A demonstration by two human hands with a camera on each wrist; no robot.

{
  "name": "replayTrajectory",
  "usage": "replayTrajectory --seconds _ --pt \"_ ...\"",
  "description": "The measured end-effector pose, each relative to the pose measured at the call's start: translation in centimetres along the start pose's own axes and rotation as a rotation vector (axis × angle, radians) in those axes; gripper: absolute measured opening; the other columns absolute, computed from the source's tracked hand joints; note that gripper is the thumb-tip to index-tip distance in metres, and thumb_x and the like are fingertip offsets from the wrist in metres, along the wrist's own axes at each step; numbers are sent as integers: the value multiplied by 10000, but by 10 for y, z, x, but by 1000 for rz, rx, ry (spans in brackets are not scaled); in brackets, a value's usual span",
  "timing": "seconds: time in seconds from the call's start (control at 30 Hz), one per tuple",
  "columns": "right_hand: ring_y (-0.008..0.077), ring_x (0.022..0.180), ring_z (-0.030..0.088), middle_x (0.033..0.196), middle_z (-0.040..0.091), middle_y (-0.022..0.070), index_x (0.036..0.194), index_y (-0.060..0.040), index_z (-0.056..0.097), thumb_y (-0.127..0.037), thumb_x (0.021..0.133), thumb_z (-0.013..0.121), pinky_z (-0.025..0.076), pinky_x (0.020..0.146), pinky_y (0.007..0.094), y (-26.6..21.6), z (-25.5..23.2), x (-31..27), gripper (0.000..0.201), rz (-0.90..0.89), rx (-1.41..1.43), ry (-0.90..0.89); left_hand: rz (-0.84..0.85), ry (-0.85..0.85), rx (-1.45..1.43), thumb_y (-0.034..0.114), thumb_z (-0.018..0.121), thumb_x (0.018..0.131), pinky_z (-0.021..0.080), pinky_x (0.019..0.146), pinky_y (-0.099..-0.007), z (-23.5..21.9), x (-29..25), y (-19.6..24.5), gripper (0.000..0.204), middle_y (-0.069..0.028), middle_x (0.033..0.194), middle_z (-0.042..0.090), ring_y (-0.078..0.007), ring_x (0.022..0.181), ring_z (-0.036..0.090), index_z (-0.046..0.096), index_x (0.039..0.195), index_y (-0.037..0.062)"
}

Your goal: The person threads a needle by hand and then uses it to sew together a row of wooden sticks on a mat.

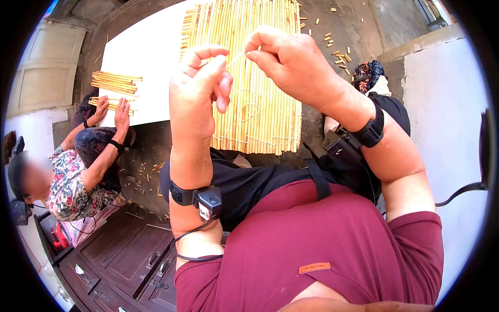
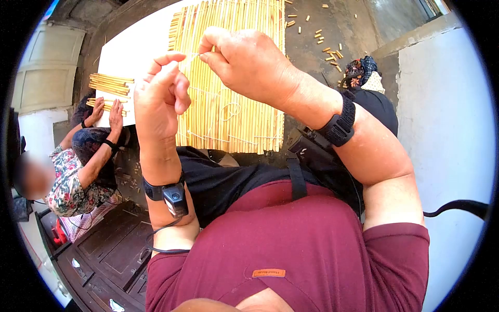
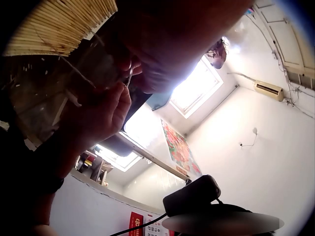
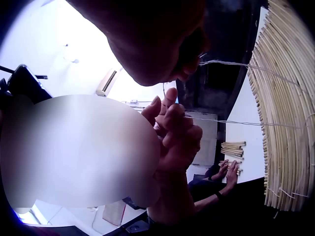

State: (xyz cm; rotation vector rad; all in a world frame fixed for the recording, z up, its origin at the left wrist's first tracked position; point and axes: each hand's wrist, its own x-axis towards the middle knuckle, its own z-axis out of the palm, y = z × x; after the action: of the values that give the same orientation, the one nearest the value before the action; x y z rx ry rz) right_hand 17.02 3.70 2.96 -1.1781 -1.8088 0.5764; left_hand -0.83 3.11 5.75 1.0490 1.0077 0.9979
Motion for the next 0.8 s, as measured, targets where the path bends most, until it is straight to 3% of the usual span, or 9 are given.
replayTrajectory --seconds 0.03,0.17,0.27,0.33,0.63,0.67,0.73,0.77,0.8 --pt "313 671 649 674 620 157 880 -56 617 -161 866 599 507 593 388 -3 -4 1 108 -46 -85 10 1 0 0 101 605 885 308 394 -165 2 -1 0 159 -7 613 550 -33 429 422 579 1008 5" --pt "317 683 650 679 623 150 870 -69 615 -154 865 595 509 594 391 -11 -8 1 88 -49 -86 11 -25 1 59 95 632 871 284 407 -154 2 -5 -3 147 20 621 538 -12 442 392 600 984 6" --pt "311 676 651 678 623 144 872 -72 615 -151 865 592 511 589 381 -11 -7 3 82 -74 -93 12 -26 25 4 75 624 877 269 403 -152 2 -6 -3 114 38 614 522 -5 442 374 622 962 -1" --pt "203 494 534 590 541 104 886 -65 617 -134 858 637 419 491 304 -8 -3 3 77 -130 -58 82 -20 8 -60 55 616 880 253 395 -150 -2 -6 -4 86 50 607 505 0 442 360 641 937 -4" --pt "67 546 557 610 596 10 960 -53 644 -50 869 630 440 510 223 -13 -10 4 92 -70 117 110 2 94 -54 69 592 905 232 400 -169 1 -7 2 120 45 547 432 -21 417 312 638 975 -16" --pt "67 546 557 610 596 10 960 -53 644 -50 869 630 440 510 223 -15 -10 3 92 -70 117 110 2 94 -54 69 592 905 232 400 -169 1 -7 1 120 45 547 432 -21 417 312 638 975 -16" --pt "179 538 601 611 585 99 904 -62 637 -101 856 637 460 497 285 -19 -9 1 61 -65 135 74 95 63 5 60 577 909 293 421 -167 -2 -6 -1 125 -8 640 543 -39 441 369 629 984 -24" --pt "179 538 601 611 585 99 904 -62 637 -101 856 637 460 497 285 -20 -8 0 61 -65 135 74 96 63 5 60 577 909 293 421 -167 -1 -5 -3 125 -8 640 543 -39 441 369 629 984 -24" --pt "170 528 592 605 582 96 898 -60 639 -98 850 641 454 490 282 -21 -7 0 61 -55 167 78 153 79 -25 45 580 903 339 442 -166 1 -5 -5 99 -32 702 581 -50 499 459 621 963 -22"
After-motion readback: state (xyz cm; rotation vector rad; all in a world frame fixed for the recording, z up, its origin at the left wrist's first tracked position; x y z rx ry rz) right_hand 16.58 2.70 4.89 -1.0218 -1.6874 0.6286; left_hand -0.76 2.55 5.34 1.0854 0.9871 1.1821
